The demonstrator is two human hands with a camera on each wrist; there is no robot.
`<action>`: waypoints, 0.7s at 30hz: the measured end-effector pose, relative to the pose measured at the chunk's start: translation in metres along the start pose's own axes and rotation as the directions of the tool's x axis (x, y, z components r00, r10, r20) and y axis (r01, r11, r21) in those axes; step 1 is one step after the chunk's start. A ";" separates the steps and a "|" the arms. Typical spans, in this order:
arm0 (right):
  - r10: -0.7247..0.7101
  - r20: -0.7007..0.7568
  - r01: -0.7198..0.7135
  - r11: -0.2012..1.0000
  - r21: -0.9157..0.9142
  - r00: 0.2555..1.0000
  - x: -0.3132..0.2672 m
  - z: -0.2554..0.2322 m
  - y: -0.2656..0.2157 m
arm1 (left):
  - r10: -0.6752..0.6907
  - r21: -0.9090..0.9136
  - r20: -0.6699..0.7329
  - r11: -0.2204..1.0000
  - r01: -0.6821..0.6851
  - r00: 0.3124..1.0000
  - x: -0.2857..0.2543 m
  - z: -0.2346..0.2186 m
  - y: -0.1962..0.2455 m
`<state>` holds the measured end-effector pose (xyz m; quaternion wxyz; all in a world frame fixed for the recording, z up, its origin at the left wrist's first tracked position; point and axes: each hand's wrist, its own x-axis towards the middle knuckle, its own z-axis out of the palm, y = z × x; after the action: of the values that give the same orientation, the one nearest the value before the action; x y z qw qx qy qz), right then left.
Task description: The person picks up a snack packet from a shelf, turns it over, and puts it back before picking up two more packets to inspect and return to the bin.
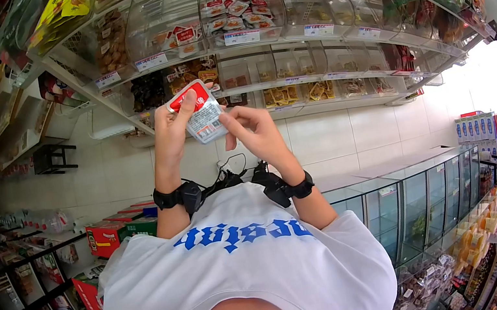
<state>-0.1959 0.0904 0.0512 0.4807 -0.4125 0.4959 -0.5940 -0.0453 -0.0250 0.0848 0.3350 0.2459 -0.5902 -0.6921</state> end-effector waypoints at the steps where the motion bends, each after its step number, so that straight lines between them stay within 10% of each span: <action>1: 0.001 0.002 -0.001 1.000 -0.005 1.000 0.000 0.000 0.000 | -0.001 0.007 0.007 1.000 0.001 1.000 0.000 -0.001 0.000; 21: 0.005 -0.044 -0.008 0.998 -0.066 0.999 0.001 -0.003 0.006 | 0.071 0.031 -0.154 0.997 -0.067 0.985 0.006 0.021 -0.023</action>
<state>-0.1980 0.0895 0.0444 0.4578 -0.4131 0.5272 -0.5847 -0.0691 -0.0143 0.0665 0.4005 0.2826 -0.5795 -0.6511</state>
